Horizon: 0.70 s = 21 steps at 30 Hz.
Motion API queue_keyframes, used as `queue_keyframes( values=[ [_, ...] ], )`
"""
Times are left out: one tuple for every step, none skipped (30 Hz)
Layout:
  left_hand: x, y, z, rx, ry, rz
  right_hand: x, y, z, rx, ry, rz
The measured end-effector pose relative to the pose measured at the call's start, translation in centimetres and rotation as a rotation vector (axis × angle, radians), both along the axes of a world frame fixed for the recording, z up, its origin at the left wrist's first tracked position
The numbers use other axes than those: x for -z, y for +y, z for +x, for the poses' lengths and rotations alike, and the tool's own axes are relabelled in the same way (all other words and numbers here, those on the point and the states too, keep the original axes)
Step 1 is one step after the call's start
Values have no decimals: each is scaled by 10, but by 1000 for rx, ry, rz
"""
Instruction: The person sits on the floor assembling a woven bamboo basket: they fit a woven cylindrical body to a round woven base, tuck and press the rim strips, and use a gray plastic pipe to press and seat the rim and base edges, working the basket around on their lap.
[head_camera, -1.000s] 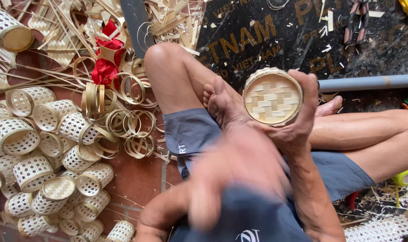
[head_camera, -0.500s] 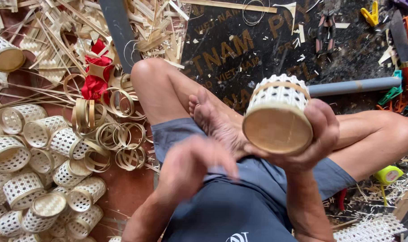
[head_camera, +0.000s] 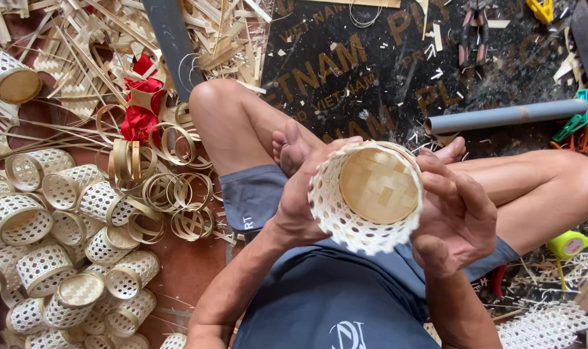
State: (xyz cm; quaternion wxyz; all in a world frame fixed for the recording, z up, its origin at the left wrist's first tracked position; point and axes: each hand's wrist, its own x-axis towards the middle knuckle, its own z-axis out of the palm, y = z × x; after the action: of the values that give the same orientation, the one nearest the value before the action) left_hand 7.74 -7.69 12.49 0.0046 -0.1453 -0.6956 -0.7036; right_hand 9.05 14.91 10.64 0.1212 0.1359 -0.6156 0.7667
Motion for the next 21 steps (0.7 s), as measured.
queue_keyframes(
  values=[
    [-5,0,-1,-62,157,-150,-2,1,2,41,-19,39],
    [-9,-1,-3,-125,314,-300,-3,1,2,76,-62,52],
    [-14,-1,-3,-136,329,-325,-4,1,2,112,-108,66],
    [-18,-1,-3,-148,345,-351,-5,1,2,94,-109,29],
    [-22,-1,-4,-161,362,-378,-6,0,2,75,-108,-9],
    [-25,-1,-4,-142,359,-347,-7,0,3,66,-106,-31],
    [-27,-1,-4,-123,356,-316,-8,-1,4,57,-104,-53],
    [-28,-1,-4,-104,356,-286,-8,-2,5,57,-95,-62],
    [-29,-1,-4,-98,334,-276,-10,-2,7,56,-87,-70],
    [-29,0,-3,-92,308,-266,-11,-3,8,64,-90,-48],
    [-29,-1,-2,-86,286,-256,-13,-3,10,73,-89,-26],
    [-28,-1,-1,-73,286,-249,-15,-4,10,91,-100,15],
    [-28,-2,-1,-60,281,-241,-16,-5,9,109,-111,57],
    [-27,-3,0,-48,278,-232,-19,-5,8,133,-134,118],
    [-25,-4,0,-47,284,-233,-19,-6,5,140,-112,132],
    [-23,-4,0,-46,289,-234,-21,-7,2,146,-90,146],
    [-21,-4,0,-44,290,-233,-23,-8,-2,139,-30,116],
    [-18,-3,-1,-65,314,-251,-25,-9,-6,132,30,85],
    [-13,-1,-3,-87,342,-270,-27,-9,-9,148,-3,94],
    [-8,0,-5,-108,369,-288,-30,-9,-12,163,-38,102],
    [-1,-1,-8,-115,410,-344,-32,-8,-16,178,-75,111]
  ],
)
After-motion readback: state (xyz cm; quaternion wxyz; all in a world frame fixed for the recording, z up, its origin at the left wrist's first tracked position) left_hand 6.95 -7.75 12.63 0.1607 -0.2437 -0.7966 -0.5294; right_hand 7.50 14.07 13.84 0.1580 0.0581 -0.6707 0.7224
